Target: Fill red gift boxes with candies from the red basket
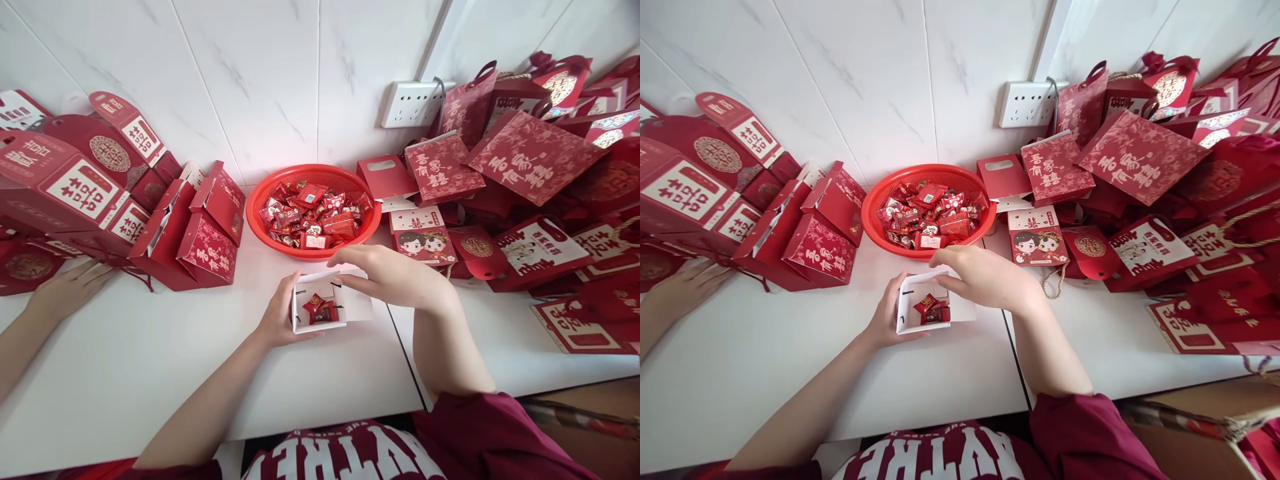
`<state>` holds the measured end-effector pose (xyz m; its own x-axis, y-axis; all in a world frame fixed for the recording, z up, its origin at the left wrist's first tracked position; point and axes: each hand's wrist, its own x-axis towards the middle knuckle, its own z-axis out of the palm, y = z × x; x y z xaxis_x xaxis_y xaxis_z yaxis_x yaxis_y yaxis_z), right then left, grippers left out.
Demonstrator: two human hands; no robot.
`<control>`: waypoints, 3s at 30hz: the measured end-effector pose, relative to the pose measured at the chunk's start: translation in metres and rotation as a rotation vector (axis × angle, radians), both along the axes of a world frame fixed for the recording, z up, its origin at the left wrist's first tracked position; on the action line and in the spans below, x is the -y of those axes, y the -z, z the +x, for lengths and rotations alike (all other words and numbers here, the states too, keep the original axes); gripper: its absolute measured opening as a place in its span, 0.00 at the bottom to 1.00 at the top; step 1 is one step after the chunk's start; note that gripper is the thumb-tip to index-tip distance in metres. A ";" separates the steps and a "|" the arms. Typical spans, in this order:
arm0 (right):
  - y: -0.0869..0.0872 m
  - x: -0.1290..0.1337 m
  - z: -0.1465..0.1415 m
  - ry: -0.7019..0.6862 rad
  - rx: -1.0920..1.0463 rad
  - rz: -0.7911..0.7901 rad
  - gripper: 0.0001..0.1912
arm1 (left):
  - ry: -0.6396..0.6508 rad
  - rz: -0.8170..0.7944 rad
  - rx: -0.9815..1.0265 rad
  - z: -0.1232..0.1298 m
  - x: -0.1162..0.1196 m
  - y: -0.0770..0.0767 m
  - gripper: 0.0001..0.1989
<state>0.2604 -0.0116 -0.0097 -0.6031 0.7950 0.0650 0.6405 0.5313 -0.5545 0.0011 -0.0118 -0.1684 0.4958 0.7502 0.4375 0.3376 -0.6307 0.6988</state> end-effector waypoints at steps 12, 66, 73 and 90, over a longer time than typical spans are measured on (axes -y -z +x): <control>0.003 0.002 -0.004 0.038 0.085 -0.055 0.11 | -0.062 0.236 0.082 -0.001 0.004 0.003 0.69; 0.137 0.036 -0.018 -0.016 -0.311 0.068 0.36 | -0.236 -0.134 -1.061 0.001 -0.225 -0.102 0.14; 0.137 0.033 -0.016 -0.027 -0.323 0.069 0.35 | -0.139 -0.151 -0.997 0.006 -0.230 -0.093 0.16; 0.143 0.023 0.001 0.117 -0.339 0.320 0.31 | -0.003 0.220 -0.199 0.018 -0.044 -0.169 0.12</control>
<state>0.2611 -0.0351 -0.1527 -0.4128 0.7642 0.4955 0.5174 0.6445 -0.5629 0.0188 0.0325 0.0005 0.5864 0.6493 0.4843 0.4561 -0.7587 0.4651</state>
